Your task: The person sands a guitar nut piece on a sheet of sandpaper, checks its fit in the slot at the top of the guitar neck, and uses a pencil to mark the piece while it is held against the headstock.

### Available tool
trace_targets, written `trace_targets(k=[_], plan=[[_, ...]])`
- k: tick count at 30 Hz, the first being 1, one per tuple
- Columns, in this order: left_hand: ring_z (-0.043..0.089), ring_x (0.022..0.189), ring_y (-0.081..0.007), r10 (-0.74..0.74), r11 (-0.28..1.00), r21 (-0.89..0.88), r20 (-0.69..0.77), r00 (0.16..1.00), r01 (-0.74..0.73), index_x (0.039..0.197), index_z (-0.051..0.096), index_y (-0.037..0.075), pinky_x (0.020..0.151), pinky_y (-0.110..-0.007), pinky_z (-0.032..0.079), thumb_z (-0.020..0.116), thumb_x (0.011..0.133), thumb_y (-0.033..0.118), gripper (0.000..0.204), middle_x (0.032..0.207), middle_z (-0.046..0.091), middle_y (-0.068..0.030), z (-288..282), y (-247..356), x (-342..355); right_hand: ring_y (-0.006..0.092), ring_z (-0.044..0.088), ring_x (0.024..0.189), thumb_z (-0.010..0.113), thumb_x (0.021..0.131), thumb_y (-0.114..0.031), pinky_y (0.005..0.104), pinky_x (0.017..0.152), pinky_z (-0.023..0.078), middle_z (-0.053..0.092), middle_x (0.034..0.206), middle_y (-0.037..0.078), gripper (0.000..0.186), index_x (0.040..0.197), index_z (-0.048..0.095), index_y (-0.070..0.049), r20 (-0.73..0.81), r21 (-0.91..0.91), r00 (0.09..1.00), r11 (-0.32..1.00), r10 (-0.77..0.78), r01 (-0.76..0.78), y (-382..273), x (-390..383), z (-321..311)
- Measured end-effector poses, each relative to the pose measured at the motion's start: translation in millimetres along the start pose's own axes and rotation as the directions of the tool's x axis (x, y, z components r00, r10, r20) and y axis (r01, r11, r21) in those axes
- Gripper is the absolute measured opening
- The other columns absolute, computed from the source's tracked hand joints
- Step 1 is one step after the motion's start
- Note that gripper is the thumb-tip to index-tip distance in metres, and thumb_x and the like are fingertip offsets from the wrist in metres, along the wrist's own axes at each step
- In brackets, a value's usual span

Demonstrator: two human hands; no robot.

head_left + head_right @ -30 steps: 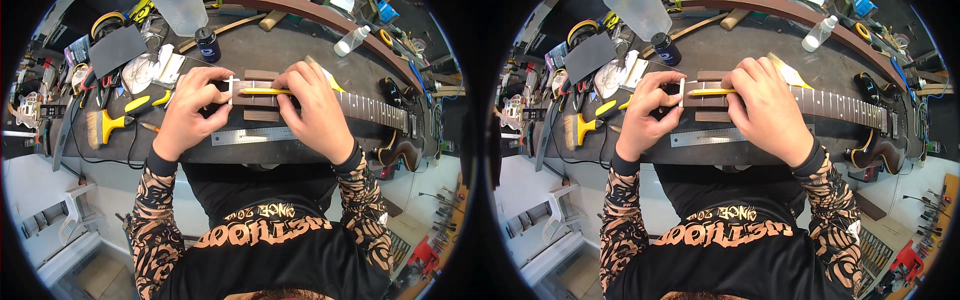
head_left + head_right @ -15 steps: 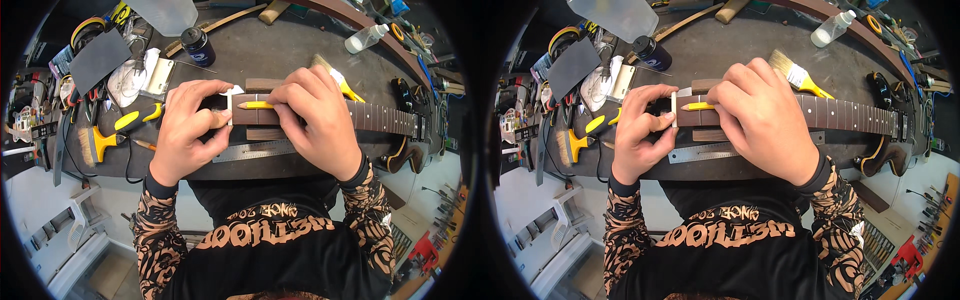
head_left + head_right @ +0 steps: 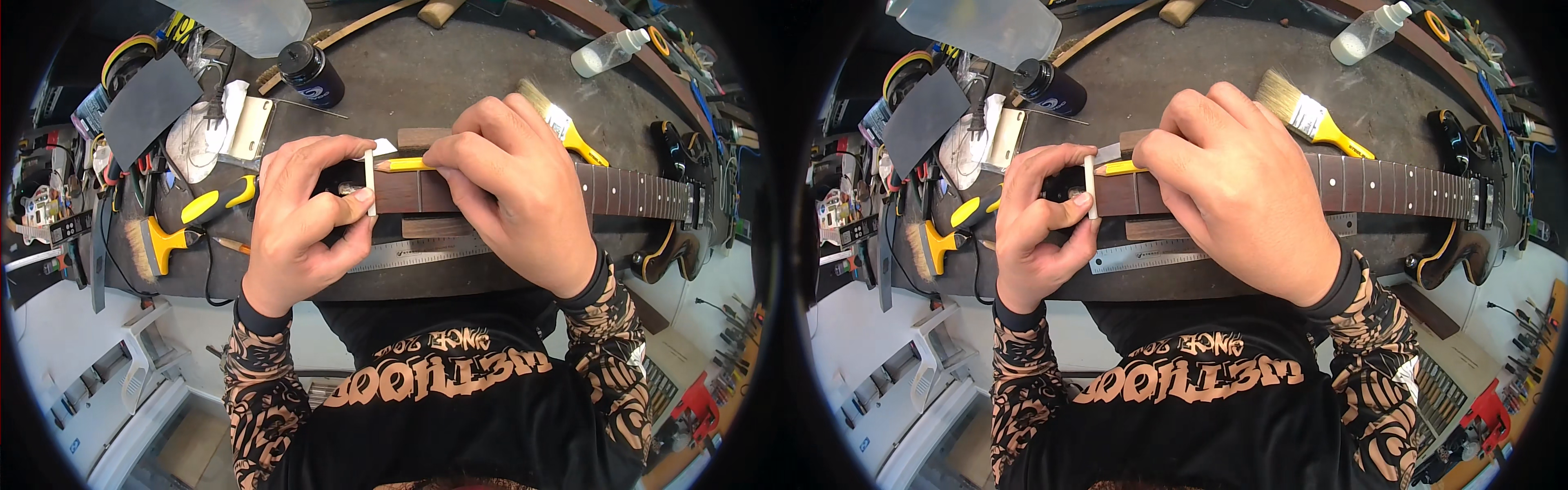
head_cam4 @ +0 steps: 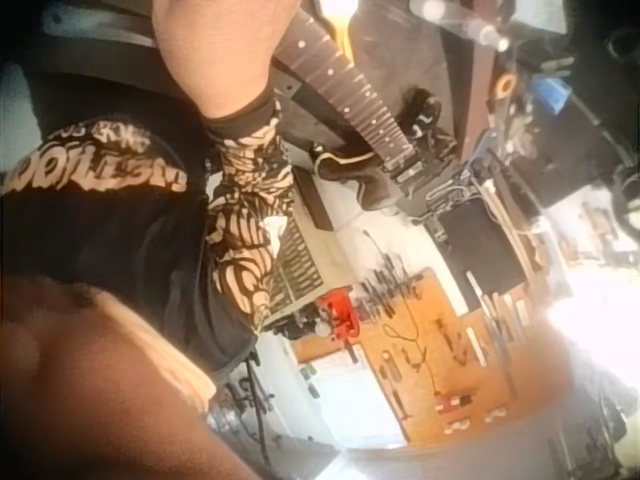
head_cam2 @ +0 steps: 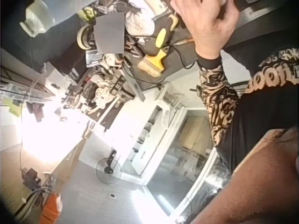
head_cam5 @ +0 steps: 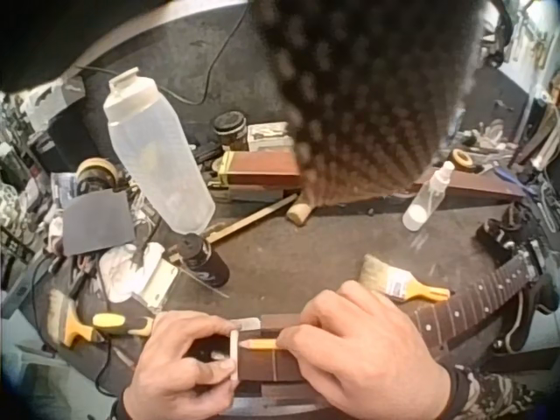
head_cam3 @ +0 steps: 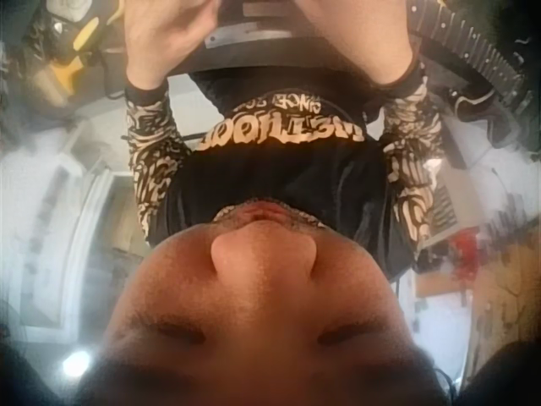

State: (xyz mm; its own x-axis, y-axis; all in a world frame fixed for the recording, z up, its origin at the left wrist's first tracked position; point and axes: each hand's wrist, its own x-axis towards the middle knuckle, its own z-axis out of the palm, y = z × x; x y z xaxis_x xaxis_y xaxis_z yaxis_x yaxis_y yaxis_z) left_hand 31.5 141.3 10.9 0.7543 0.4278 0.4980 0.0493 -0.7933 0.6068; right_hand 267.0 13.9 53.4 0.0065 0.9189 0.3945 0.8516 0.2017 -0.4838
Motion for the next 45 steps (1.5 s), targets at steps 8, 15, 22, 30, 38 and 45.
trace_targets(k=[8, 15, 22, 30, 38, 45], plan=[[0.071, 0.117, -0.0412, 0.017, 1.0, -0.001, 0.004, 1.0, -0.017, 0.095, 0.068, 0.009, 0.1, -0.049, 0.051, 0.088, 0.071, -0.002, 0.034, 0.134, 0.077, -0.0179, 0.8, -0.3, 1.3, 0.0303, 0.063, 0.091, 0.081, 0.082, 0.004, 0.0427, 0.077, 0.053, 0.066, 0.099, 0.007, 0.025, 0.104, 0.076, -0.008, -0.025, -0.006, 1.0, 1.0, 0.001, -0.001, 1.1, 0.0, 2.7], [0.072, 0.118, -0.0428, 0.025, 1.0, 0.016, 0.029, 0.999, -0.025, 0.097, 0.067, 0.006, 0.105, -0.053, 0.052, 0.085, 0.071, -0.006, 0.034, 0.133, 0.077, -0.0231, -0.2, 2.1, 1.4, 0.0295, 0.062, 0.091, 0.08, 0.081, 0.004, 0.0421, 0.077, 0.053, 0.065, 0.099, 0.006, 0.026, 0.103, 0.075, -0.008, -0.046, 0.032, 0.999, 0.999, -0.025, 0.027, 4.8, -3.3, 4.4], [0.073, 0.117, -0.0424, 0.028, 1.0, 0.0, 0.004, 1.0, -0.028, 0.094, 0.068, 0.005, 0.105, -0.053, 0.052, 0.086, 0.069, -0.005, 0.033, 0.133, 0.077, -0.0229, 4.9, 0.4, 1.9, 0.0291, 0.06, 0.088, 0.081, 0.079, 0.003, 0.0415, 0.077, 0.053, 0.061, 0.099, 0.005, 0.028, 0.103, 0.073, -0.008, -0.036, 0.084, 0.998, 0.995, -0.047, 0.05, 2.1, -13.7, 5.5], [0.073, 0.117, -0.0418, 0.015, 1.0, 0.013, -0.002, 1.0, -0.015, 0.094, 0.067, 0.004, 0.105, -0.052, 0.053, 0.084, 0.069, -0.006, 0.032, 0.132, 0.077, -0.0235, 5.7, 2.2, 1.0, 0.0282, 0.061, 0.089, 0.081, 0.076, -0.004, 0.0409, 0.078, 0.053, 0.061, 0.1, 0.005, 0.028, 0.102, 0.071, -0.008, -0.082, 0.094, 0.992, 0.99, -0.095, 0.102, 1.3, -23.1, 12.2], [0.073, 0.118, -0.042, -0.007, 1.0, 0.019, -0.017, 1.0, 0.008, 0.092, 0.066, 0.004, 0.106, -0.052, 0.054, 0.083, 0.07, -0.008, 0.03, 0.131, 0.077, -0.0244, 7.7, 3.1, -0.9, 0.0259, 0.061, 0.092, 0.082, 0.08, -0.012, 0.0403, 0.077, 0.053, 0.06, 0.101, 0.003, 0.024, 0.101, 0.071, -0.009, -0.06, 0.073, 0.991, 0.989, -0.122, 0.126, -0.8, -29.5, 10.6], [0.072, 0.122, -0.0416, -0.002, 0.999, 0.039, 0.01, 1.0, 0.002, 0.095, 0.066, 0.004, 0.11, -0.053, 0.054, 0.082, 0.074, -0.008, 0.029, 0.133, 0.076, -0.0271, 5.6, 6.5, 0.1, 0.026, 0.061, 0.093, 0.081, 0.082, -0.013, 0.0404, 0.077, 0.052, 0.06, 0.102, 0.004, 0.023, 0.103, 0.072, -0.009, -0.071, 0.074, 0.988, 0.987, -0.14, 0.145, -0.5, -32.1, 13.0]])
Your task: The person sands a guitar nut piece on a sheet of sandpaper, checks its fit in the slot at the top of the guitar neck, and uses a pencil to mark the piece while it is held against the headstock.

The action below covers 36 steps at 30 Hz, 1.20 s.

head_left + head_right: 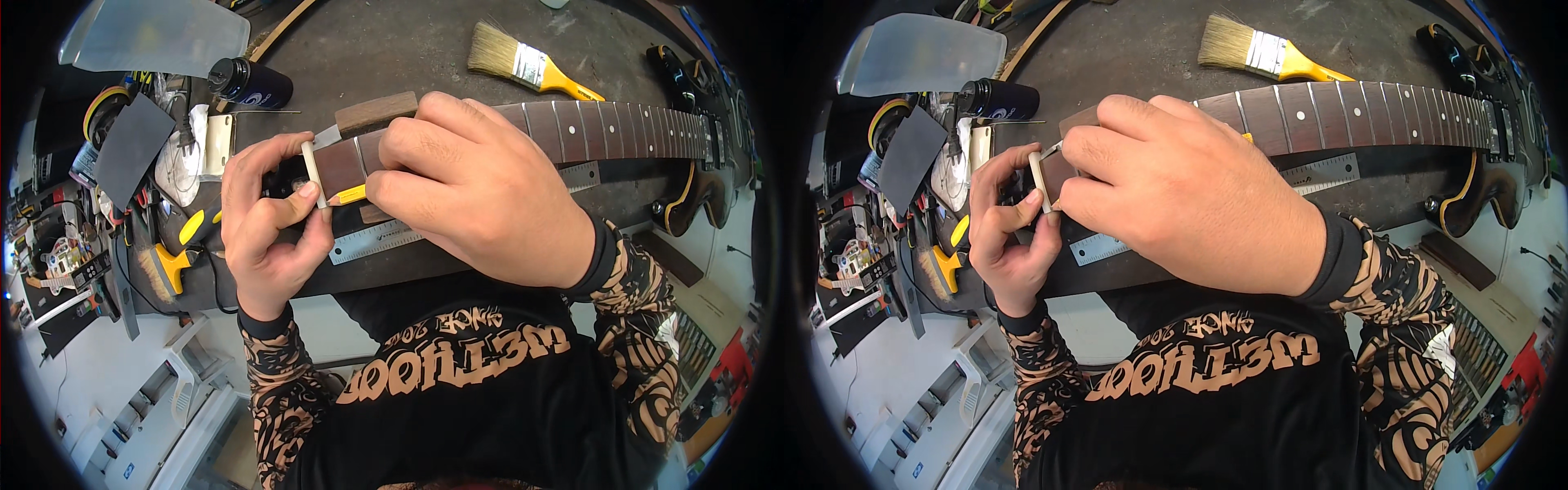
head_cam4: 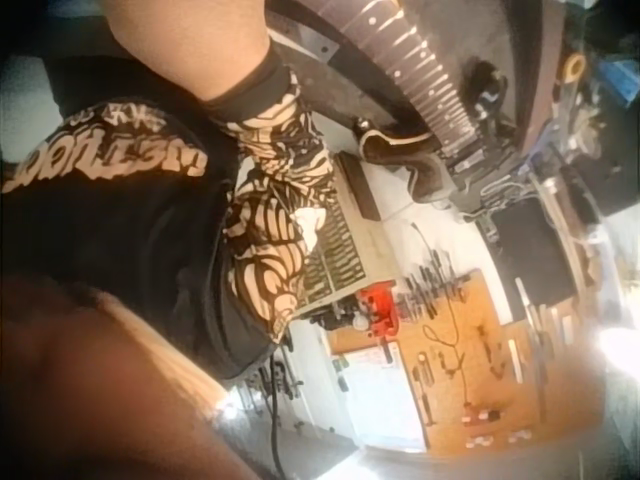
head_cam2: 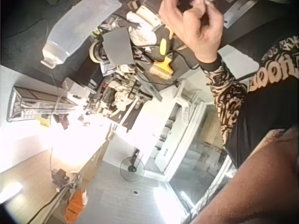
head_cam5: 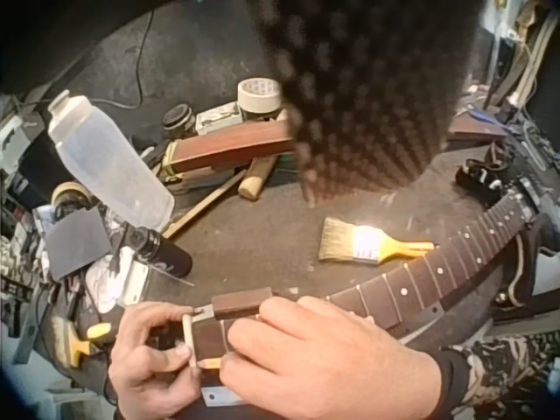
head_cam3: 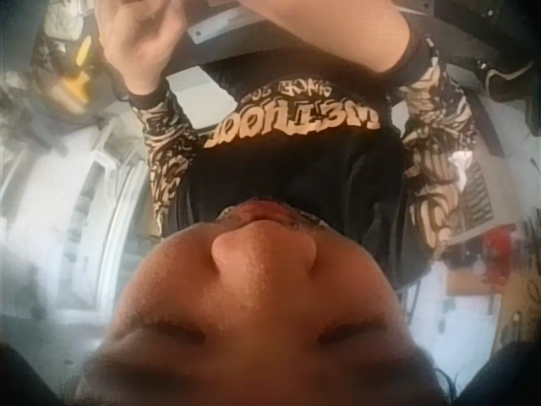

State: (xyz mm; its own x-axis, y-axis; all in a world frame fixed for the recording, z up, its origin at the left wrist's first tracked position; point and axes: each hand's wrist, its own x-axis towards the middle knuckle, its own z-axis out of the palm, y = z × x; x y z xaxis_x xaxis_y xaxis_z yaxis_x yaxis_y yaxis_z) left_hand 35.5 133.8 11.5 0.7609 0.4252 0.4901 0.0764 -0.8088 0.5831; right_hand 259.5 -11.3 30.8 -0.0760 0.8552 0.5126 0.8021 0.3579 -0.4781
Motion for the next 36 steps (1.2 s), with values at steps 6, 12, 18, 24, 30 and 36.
trace_targets(k=[6, 12, 18, 24, 30, 36], plan=[[0.073, 0.119, -0.0416, -0.013, 1.0, -0.015, -0.039, 0.999, 0.012, 0.09, 0.066, 0.003, 0.108, -0.052, 0.054, 0.082, 0.07, -0.01, 0.029, 0.131, 0.078, -0.0244, 3.2, -2.1, -1.4, 0.0256, 0.06, 0.094, 0.081, 0.083, -0.013, 0.04, 0.078, 0.051, 0.06, 0.102, 0.003, 0.022, 0.102, 0.071, -0.009, 0.003, -0.012, 1.0, 1.0, -0.005, 0.005, 0.0, -0.6, -0.4], [0.073, 0.119, -0.0417, -0.01, 1.0, -0.006, -0.034, 0.999, 0.009, 0.092, 0.066, 0.003, 0.108, -0.052, 0.054, 0.082, 0.07, -0.01, 0.03, 0.131, 0.078, -0.0248, 1.7, -0.8, -0.8, 0.0259, 0.06, 0.094, 0.081, 0.083, -0.013, 0.0406, 0.079, 0.051, 0.06, 0.103, 0.003, 0.023, 0.103, 0.071, -0.009, -0.001, -0.015, 1.0, 1.0, 0.0, 0.0, -0.6, -0.5, -0.1], [0.073, 0.119, -0.042, -0.002, 1.0, -0.012, -0.042, 0.999, 0.002, 0.093, 0.067, 0.004, 0.108, -0.052, 0.054, 0.082, 0.07, -0.01, 0.031, 0.131, 0.078, -0.0252, 3.7, -2.2, -1.3, 0.0289, 0.06, 0.093, 0.08, 0.081, -0.008, 0.0427, 0.08, 0.053, 0.059, 0.102, 0.006, 0.022, 0.1, 0.068, -0.007, -0.029, 0.039, 0.999, 0.998, 0.043, -0.042, 3.8, 5.9, 3.6], [0.073, 0.119, -0.0422, 0.0, 1.0, -0.006, -0.041, 0.999, -0.001, 0.093, 0.066, 0.004, 0.108, -0.052, 0.054, 0.081, 0.07, -0.01, 0.031, 0.131, 0.078, -0.0253, 4.0, -2.4, -1.5, 0.0295, 0.059, 0.091, 0.081, 0.077, -0.001, 0.0417, 0.079, 0.054, 0.057, 0.101, 0.007, 0.027, 0.099, 0.066, -0.006, -0.083, 0.03, 0.995, 0.999, 0.048, -0.045, 9.7, 13.0, 8.1], [0.072, 0.123, -0.0422, -0.008, 1.0, 0.003, -0.005, 1.0, 0.008, 0.095, 0.065, 0.004, 0.11, -0.052, 0.054, 0.08, 0.077, -0.009, 0.027, 0.135, 0.075, -0.0282, 0.1, -0.3, -2.9, 0.0291, 0.059, 0.091, 0.081, 0.079, 0.004, 0.0412, 0.079, 0.054, 0.058, 0.101, 0.008, 0.027, 0.1, 0.067, -0.005, -0.132, 0.039, 0.991, 0.999, 0.028, -0.023, 14.1, 16.5, 12.4], [0.071, 0.127, -0.0412, 0.0, 1.0, 0.013, 0.023, 1.0, 0.0, 0.097, 0.064, 0.003, 0.114, -0.051, 0.052, 0.079, 0.085, -0.008, 0.023, 0.137, 0.073, -0.0311, -0.7, -1.8, -2.4, 0.0293, 0.059, 0.092, 0.082, 0.078, 0.004, 0.0411, 0.079, 0.054, 0.058, 0.101, 0.008, 0.028, 0.1, 0.067, -0.004, -0.151, 0.023, 0.988, 0.999, 0.032, -0.029, 14.3, 18.1, 12.2]])
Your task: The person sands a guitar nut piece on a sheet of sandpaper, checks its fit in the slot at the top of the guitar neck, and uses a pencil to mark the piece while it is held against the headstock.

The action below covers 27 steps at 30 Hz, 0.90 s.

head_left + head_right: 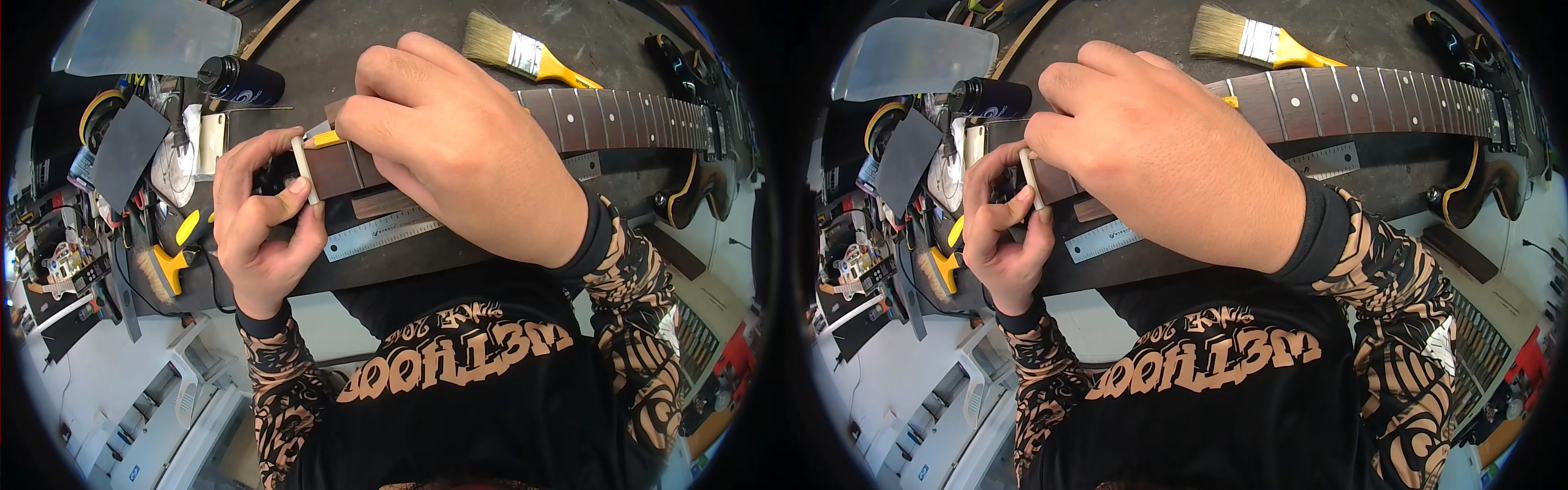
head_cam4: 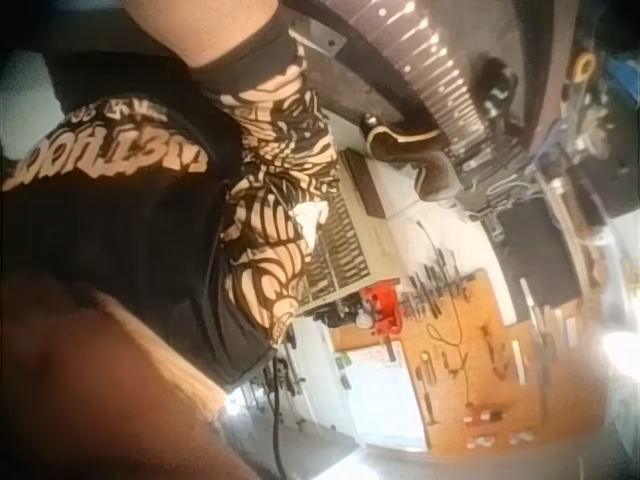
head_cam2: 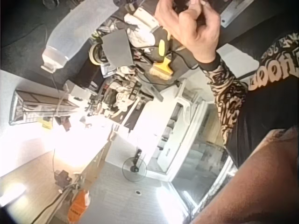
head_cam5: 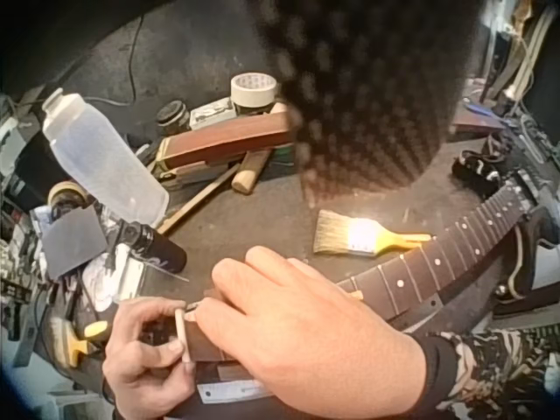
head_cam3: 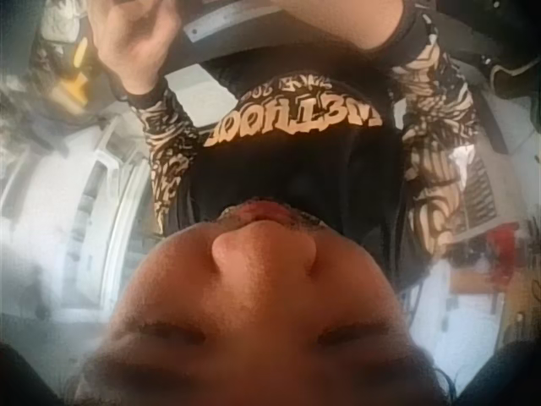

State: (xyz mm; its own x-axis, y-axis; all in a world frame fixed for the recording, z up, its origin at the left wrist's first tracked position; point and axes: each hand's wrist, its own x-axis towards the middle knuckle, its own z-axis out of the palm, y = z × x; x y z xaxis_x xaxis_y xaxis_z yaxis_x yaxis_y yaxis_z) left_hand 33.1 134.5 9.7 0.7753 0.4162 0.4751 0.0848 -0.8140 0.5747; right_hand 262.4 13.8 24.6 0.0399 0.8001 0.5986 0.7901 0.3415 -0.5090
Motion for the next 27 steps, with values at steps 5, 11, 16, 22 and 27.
trace_targets(k=[5, 11, 16, 22, 27], plan=[[0.071, 0.128, -0.0402, -0.013, 1.0, -0.011, -0.002, 1.0, 0.013, 0.097, 0.064, 0.003, 0.114, -0.051, 0.052, 0.079, 0.086, -0.008, 0.022, 0.138, 0.073, -0.0311, 0.8, 0.0, -1.1, 0.0296, 0.06, 0.092, 0.082, 0.078, 0.005, 0.0413, 0.079, 0.054, 0.058, 0.101, 0.008, 0.028, 0.099, 0.066, -0.004, -0.005, -0.001, 1.0, 1.0, -0.007, 0.007, 1.1, 0.3, 2.0], [0.073, 0.119, -0.0415, -0.01, 1.0, -0.03, -0.064, 0.998, 0.008, 0.093, 0.067, 0.003, 0.108, -0.051, 0.055, 0.082, 0.069, -0.01, 0.031, 0.131, 0.078, -0.0261, 4.8, -1.8, -0.2, 0.0295, 0.06, 0.091, 0.082, 0.076, 0.001, 0.0416, 0.077, 0.054, 0.058, 0.1, 0.008, 0.028, 0.097, 0.065, -0.005, 0.007, 0.011, 0.999, 0.999, -0.047, 0.047, 0.0, -5.9, 1.1], [0.073, 0.118, -0.041, -0.003, 0.999, -0.039, -0.079, 0.997, 0.0, 0.093, 0.068, 0.003, 0.107, -0.05, 0.055, 0.082, 0.069, -0.01, 0.03, 0.13, 0.078, -0.0253, 5.4, -2.1, 0.1, 0.0287, 0.06, 0.09, 0.08, 0.08, -0.006, 0.0413, 0.077, 0.055, 0.057, 0.099, 0.007, 0.023, 0.096, 0.064, -0.006, 0.056, 0.029, 0.996, 0.997, -0.076, 0.074, -4.5, -11.0, -5.0], [0.073, 0.118, -0.0408, -0.006, 0.999, -0.036, -0.076, 0.997, 0.003, 0.093, 0.069, 0.003, 0.107, -0.05, 0.055, 0.082, 0.069, -0.009, 0.03, 0.13, 0.078, -0.0252, 4.9, -1.9, -1.1, 0.0276, 0.061, 0.092, 0.079, 0.084, -0.011, 0.0408, 0.078, 0.055, 0.058, 0.101, 0.005, 0.019, 0.097, 0.066, -0.007, 0.072, 0.083, 0.99, 0.99, -0.122, 0.116, -2.7, -13.6, -4.2], [0.071, 0.124, -0.041, -0.009, 0.999, -0.037, -0.033, 0.999, 0.008, 0.096, 0.067, 0.003, 0.11, -0.05, 0.054, 0.08, 0.078, -0.007, 0.025, 0.136, 0.074, -0.0286, 1.0, -0.9, -1.6, 0.0275, 0.061, 0.093, 0.079, 0.085, -0.012, 0.0409, 0.078, 0.055, 0.059, 0.101, 0.005, 0.018, 0.098, 0.067, -0.007, 0.103, 0.093, 0.986, 0.989, -0.127, 0.118, -3.0, -13.7, -7.9]])
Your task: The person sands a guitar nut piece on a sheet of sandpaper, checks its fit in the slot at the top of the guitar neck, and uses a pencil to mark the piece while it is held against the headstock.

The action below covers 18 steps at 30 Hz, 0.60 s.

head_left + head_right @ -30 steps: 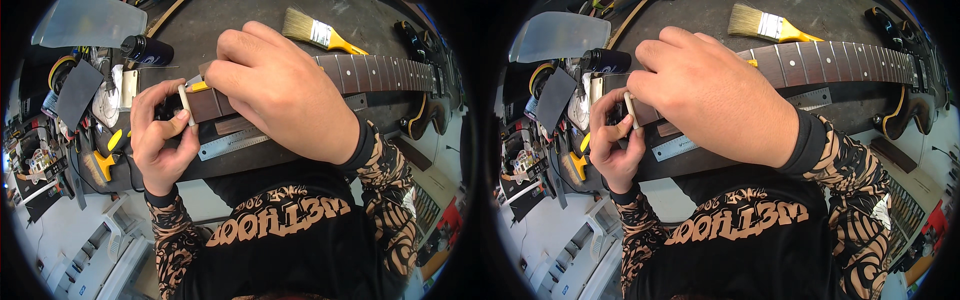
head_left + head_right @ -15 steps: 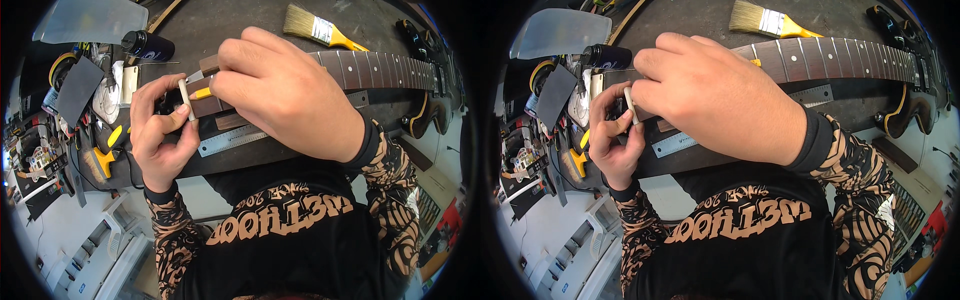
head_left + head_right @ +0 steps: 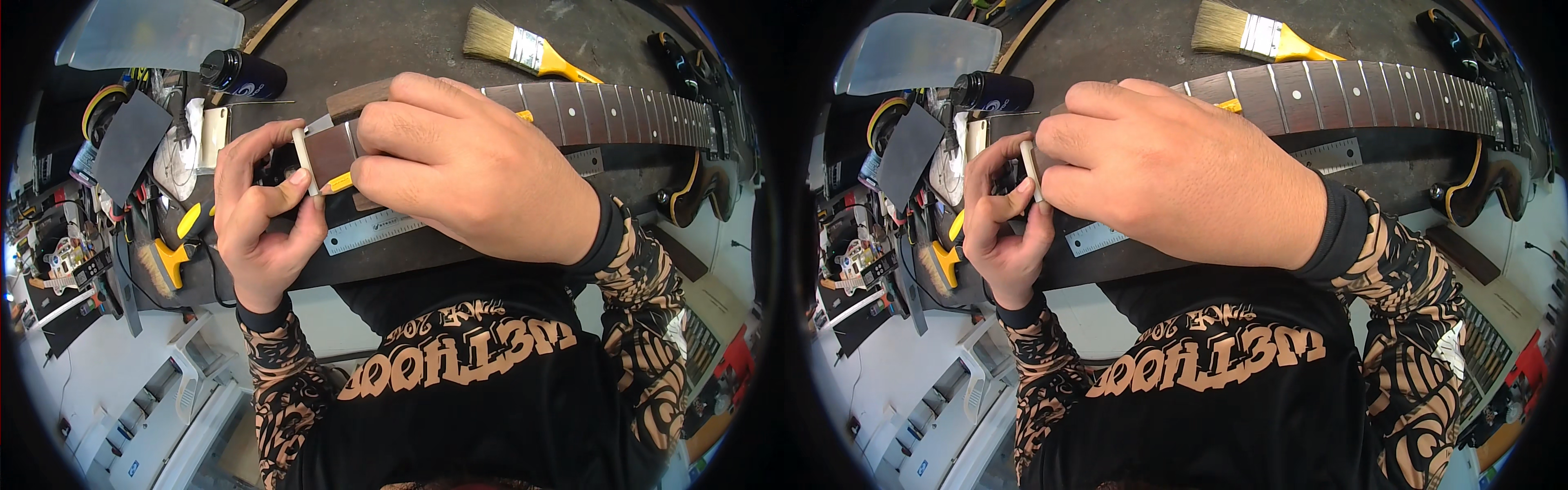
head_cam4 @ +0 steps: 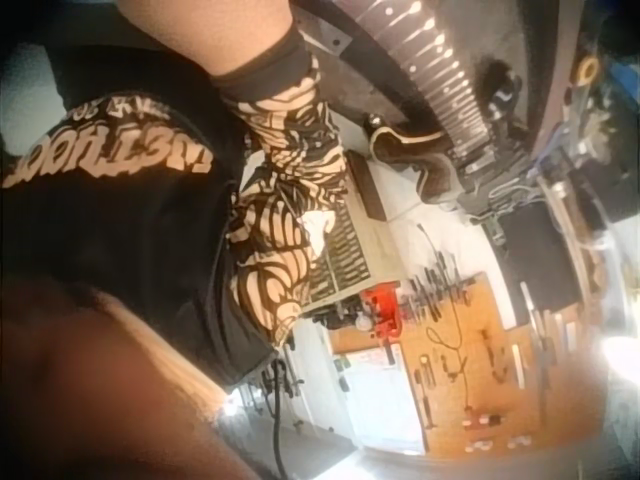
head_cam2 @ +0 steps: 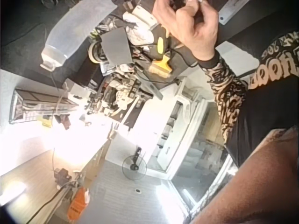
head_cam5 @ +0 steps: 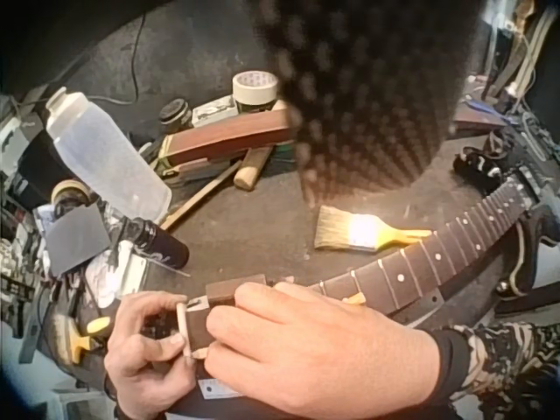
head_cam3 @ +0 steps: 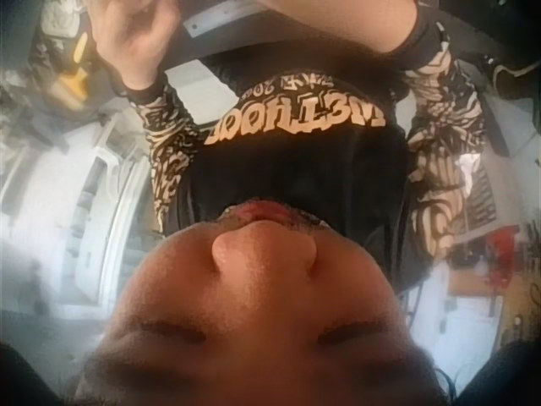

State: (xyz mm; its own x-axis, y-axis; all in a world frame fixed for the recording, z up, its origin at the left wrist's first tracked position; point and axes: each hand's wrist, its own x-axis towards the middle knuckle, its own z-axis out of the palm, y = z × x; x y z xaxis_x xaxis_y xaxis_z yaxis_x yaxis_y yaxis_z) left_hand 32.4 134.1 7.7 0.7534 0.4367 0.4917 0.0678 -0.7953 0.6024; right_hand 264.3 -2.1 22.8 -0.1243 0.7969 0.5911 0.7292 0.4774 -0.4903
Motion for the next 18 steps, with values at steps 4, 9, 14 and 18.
trace_targets(k=[4, 9, 14, 18], plan=[[0.07, 0.131, -0.0411, -0.004, 1.0, 0.015, 0.038, 0.999, 0.003, 0.098, 0.065, 0.003, 0.113, -0.05, 0.052, 0.079, 0.087, -0.005, 0.02, 0.142, 0.071, -0.0321, -1.4, -0.7, -1.6, 0.0275, 0.062, 0.094, 0.079, 0.084, -0.011, 0.0411, 0.08, 0.056, 0.06, 0.101, 0.005, 0.02, 0.099, 0.067, -0.007, 0.001, -0.015, 1.0, 1.0, -0.006, 0.007, 1.4, -1.7, 0.7], [0.07, 0.13, -0.0415, 0.003, 1.0, 0.007, 0.029, 1.0, -0.003, 0.098, 0.065, 0.003, 0.113, -0.051, 0.052, 0.079, 0.087, -0.005, 0.02, 0.141, 0.071, -0.0324, -0.4, -2.4, -1.5, 0.0282, 0.062, 0.095, 0.081, 0.081, -0.01, 0.0411, 0.082, 0.057, 0.06, 0.102, 0.006, 0.026, 0.102, 0.067, -0.007, 0.014, -0.048, 1.0, 0.999, 0.022, -0.021, -0.3, -1.5, -2.1], [0.073, 0.119, -0.0421, 0.003, 1.0, 0.0, -0.026, 1.0, -0.003, 0.093, 0.068, 0.004, 0.107, -0.052, 0.054, 0.082, 0.069, -0.009, 0.03, 0.131, 0.078, -0.0248, 2.7, -2.2, 1.9, 0.0298, 0.063, 0.093, 0.084, 0.079, -0.008, 0.0418, 0.081, 0.056, 0.062, 0.104, 0.007, 0.032, 0.107, 0.069, -0.006, 0.005, -0.105, 1.0, 0.995, 0.003, -0.002, 0.8, -1.4, -8.8], [0.072, 0.118, -0.0431, 0.004, 1.0, 0.018, -0.029, 1.0, -0.004, 0.093, 0.068, 0.004, 0.106, -0.053, 0.054, 0.082, 0.069, -0.008, 0.03, 0.131, 0.077, -0.0251, 2.4, -1.6, 0.4, 0.03, 0.064, 0.086, 0.086, 0.081, -0.007, 0.0412, 0.079, 0.054, 0.064, 0.099, 0.008, 0.032, 0.108, 0.07, -0.006, -0.066, -0.126, 0.998, 0.992, 0.017, -0.026, 8.0, 12.1, -21.3]])
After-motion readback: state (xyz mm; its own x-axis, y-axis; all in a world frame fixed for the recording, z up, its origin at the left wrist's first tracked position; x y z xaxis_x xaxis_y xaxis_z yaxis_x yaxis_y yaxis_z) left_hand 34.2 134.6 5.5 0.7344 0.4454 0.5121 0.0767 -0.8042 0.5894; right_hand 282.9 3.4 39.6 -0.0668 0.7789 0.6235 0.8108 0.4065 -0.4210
